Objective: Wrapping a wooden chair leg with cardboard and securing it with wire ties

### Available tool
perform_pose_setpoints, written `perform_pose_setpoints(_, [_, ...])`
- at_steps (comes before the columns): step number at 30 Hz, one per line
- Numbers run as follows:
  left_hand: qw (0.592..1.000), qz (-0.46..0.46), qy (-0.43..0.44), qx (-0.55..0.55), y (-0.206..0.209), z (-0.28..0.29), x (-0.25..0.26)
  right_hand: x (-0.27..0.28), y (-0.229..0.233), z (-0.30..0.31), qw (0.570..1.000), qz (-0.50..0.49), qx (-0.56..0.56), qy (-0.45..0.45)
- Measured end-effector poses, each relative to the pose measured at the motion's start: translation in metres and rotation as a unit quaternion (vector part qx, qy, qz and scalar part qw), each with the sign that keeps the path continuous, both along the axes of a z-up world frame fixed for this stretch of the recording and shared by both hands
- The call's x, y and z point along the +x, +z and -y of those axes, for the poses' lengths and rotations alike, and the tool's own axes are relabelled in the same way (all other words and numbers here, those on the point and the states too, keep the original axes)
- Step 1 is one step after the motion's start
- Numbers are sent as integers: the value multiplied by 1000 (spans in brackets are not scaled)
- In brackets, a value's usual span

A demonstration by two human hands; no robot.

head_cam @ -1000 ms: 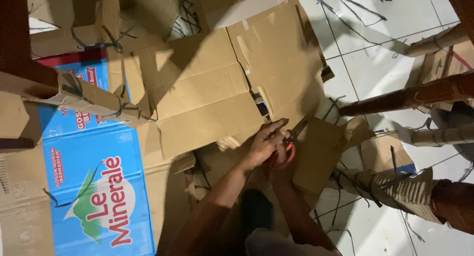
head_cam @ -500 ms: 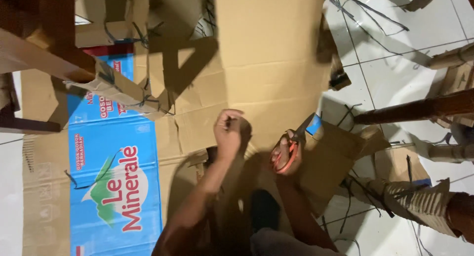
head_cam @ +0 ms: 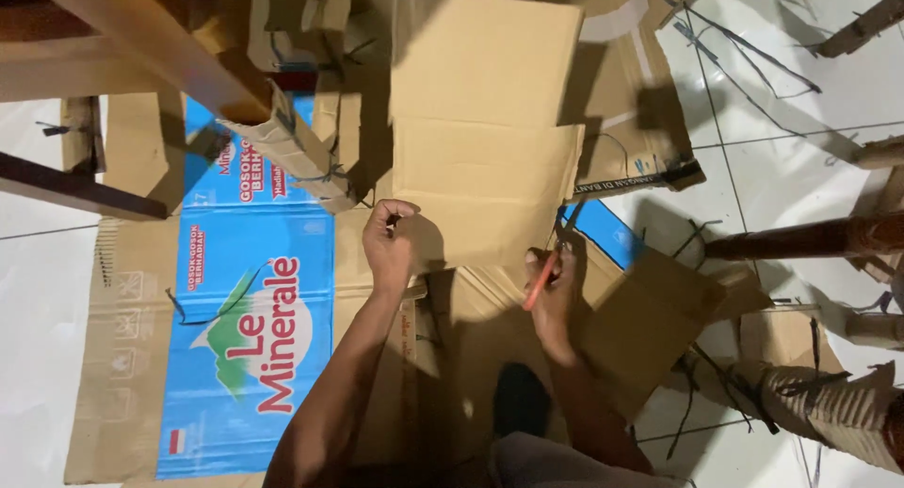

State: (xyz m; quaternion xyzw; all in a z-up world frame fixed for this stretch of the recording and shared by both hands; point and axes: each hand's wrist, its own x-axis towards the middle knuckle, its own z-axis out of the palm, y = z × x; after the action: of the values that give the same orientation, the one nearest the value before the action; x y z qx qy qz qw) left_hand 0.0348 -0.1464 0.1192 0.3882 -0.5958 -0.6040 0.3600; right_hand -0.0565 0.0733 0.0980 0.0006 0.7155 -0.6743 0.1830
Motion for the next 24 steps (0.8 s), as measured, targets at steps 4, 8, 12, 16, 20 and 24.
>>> perform_pose_setpoints(4, [999,49,3,-21,0,7,13,-16,-31,-12,938,-204,262,101])
perform_pose_setpoints(8, [997,78,4,1,5,14,28,-21,-20,-4,854,-288,396,177])
perform_pose_setpoints(12, [998,56,20,-15,-9,25,38,-27,-65,-14,838,-242,442,209])
perform_pose_setpoints(16, [998,45,33,-8,-10,26,47,-12,-29,3,933,-120,314,127])
perform_pose_setpoints(20, [999,12,15,45,-20,19,41,24,-2,12,998,-25,53,-8])
perform_pose_setpoints(24, [996,33,9,88,-41,22,32,0,-120,-17,995,58,-73,-30])
